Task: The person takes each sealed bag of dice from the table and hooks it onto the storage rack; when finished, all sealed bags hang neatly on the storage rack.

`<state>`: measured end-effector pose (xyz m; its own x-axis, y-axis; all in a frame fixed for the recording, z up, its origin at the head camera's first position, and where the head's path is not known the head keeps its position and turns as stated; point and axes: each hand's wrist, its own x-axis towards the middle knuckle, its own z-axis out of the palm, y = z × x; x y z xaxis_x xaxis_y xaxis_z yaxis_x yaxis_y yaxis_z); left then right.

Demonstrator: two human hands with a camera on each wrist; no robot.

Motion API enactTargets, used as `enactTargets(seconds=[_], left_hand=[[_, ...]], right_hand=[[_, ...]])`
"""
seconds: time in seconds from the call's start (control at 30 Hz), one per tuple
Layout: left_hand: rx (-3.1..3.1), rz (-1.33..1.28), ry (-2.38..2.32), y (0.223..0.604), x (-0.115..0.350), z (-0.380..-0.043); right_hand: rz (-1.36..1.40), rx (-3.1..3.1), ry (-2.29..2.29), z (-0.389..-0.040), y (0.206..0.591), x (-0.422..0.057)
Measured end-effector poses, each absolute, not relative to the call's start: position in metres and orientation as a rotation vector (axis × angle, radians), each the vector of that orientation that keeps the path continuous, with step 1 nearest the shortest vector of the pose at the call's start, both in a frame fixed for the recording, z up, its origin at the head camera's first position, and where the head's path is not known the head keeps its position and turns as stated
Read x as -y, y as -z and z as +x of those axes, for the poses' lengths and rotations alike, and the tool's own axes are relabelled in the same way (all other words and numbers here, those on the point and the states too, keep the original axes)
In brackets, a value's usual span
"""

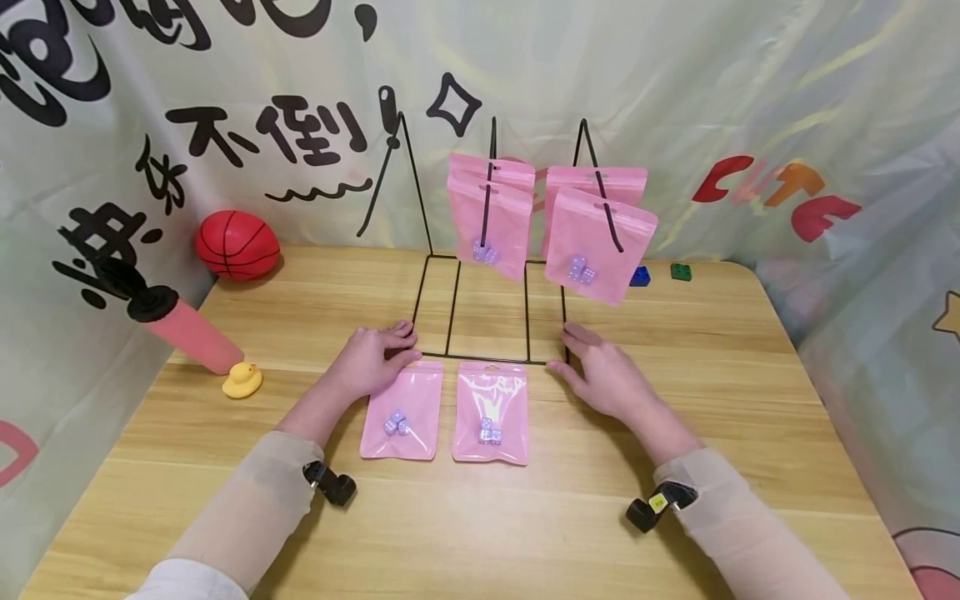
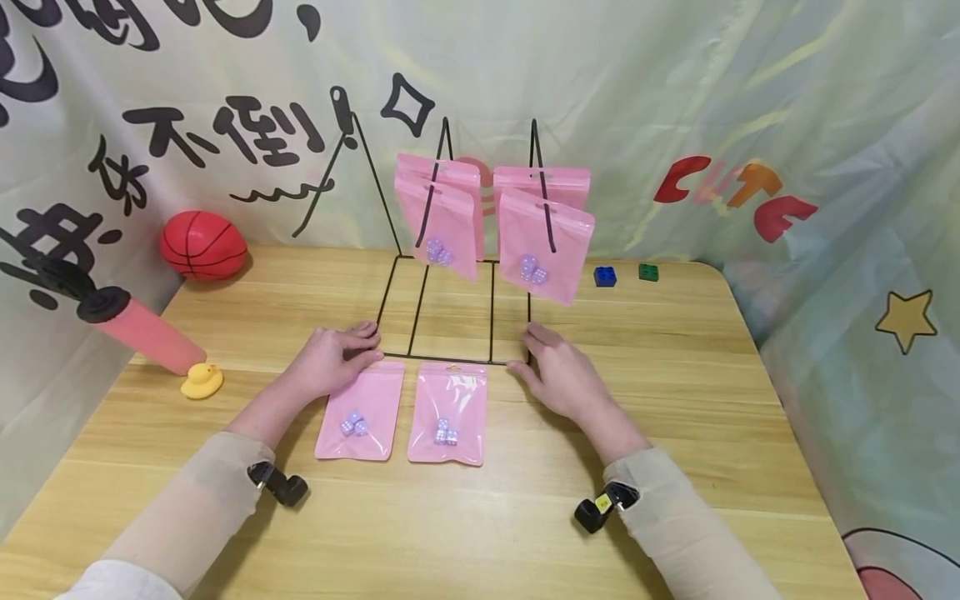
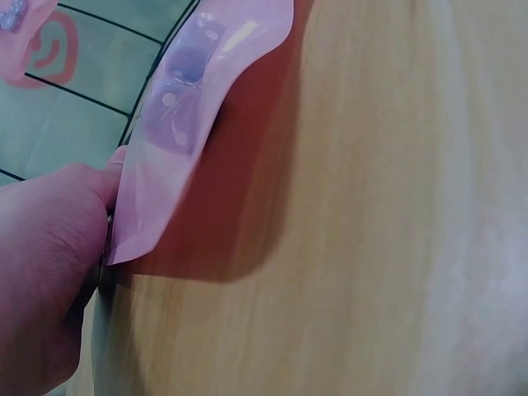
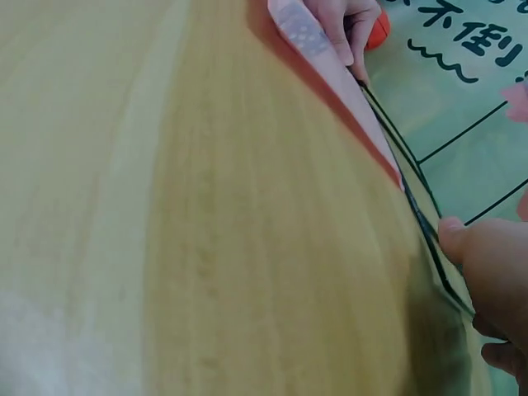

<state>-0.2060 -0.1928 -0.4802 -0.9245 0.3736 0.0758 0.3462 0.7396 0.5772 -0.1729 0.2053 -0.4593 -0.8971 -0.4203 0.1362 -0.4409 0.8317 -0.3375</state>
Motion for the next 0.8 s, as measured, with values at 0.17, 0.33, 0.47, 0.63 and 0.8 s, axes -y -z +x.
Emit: enactTargets(seconds=[0.17,0.33,0.47,0.63,0.8], left_hand=[[-2.881,0.597,-0.946,0.479,0.192,-0.206],[-2.866,0.589,-0.929,0.476,0.192,-0.206],[-2.85,0.598,-0.933,0.473,0.195,-0.204],[-2.852,0.65,-1.0,0.471,0.201,-0.203],[-2.889,0.681,-1.056,0.461,0.208,-0.195]], right_hand=[[0.652,2.973,-0.535,-0.173,0.465,-0.207],[0.626,2.98,-0.602,-0.174,0.47,-0.207],[0.589,2.979,-0.685,-0.176,0.471,-0.207],[0.561,2.983,-0.731,-0.177,0.471,-0.208],[0.54,2.982,-0.739,-0.176,0.47,-0.208]])
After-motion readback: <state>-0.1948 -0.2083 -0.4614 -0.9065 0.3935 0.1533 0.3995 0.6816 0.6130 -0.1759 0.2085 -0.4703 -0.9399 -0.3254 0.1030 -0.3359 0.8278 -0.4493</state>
